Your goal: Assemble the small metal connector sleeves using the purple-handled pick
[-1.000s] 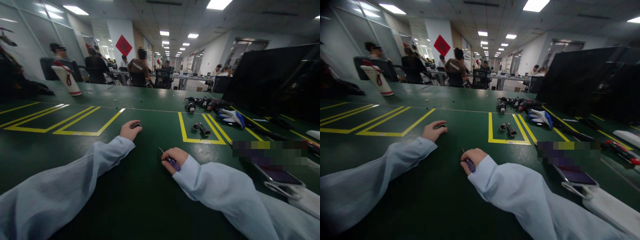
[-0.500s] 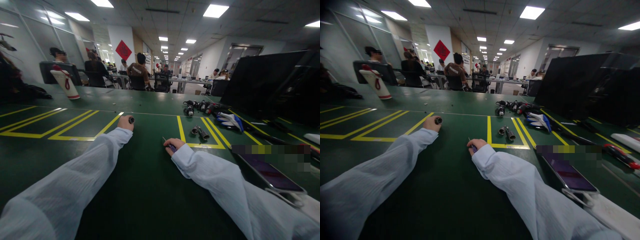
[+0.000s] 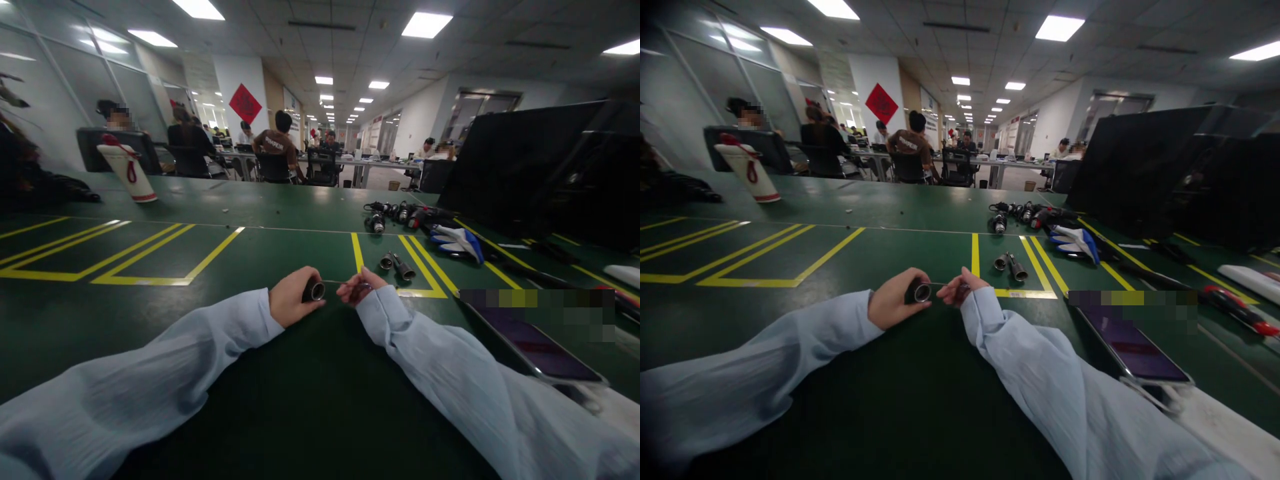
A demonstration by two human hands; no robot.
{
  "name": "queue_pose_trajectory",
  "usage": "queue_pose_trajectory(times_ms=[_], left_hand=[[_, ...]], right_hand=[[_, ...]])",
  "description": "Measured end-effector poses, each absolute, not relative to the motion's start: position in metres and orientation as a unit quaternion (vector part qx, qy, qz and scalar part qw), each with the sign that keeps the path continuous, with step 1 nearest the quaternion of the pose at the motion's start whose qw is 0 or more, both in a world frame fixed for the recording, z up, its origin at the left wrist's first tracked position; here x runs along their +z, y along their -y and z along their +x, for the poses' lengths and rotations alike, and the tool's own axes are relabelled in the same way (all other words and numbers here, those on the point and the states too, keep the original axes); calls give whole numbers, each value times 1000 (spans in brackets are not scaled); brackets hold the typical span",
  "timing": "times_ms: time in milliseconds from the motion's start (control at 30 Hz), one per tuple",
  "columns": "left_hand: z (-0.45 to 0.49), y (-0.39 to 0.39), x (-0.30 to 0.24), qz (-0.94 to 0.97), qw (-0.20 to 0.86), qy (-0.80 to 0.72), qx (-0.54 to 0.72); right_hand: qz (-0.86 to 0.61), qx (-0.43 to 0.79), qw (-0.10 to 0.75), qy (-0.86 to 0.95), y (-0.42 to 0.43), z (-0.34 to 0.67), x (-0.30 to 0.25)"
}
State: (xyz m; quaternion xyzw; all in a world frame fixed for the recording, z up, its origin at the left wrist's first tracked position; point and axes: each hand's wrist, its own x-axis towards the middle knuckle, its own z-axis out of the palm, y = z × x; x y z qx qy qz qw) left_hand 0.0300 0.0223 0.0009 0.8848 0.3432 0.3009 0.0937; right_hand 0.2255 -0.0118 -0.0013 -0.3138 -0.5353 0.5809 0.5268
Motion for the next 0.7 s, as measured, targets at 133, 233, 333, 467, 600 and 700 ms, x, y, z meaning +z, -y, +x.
queue_pose_trajectory(times_ms=[133, 233, 333, 467, 600, 700], left_hand=[[31, -7, 1, 881, 157, -334, 295], [31, -6, 5, 893, 147, -313, 288], [31, -8, 9, 901, 129, -295, 291], [32, -7, 11, 897, 149, -290, 297], [32, -6, 9, 896, 132, -297, 303], [32, -7, 7, 902, 107, -297, 296]], right_hand=[[-297, 603, 514, 533, 10, 225, 0], [-283, 616, 502, 537, 11, 218, -2], [-276, 620, 502, 536, 15, 214, -2], [-277, 607, 523, 531, 27, 215, 1], [-313, 498, 560, 583, 41, 212, 4], [-331, 386, 565, 650, 48, 206, 4]])
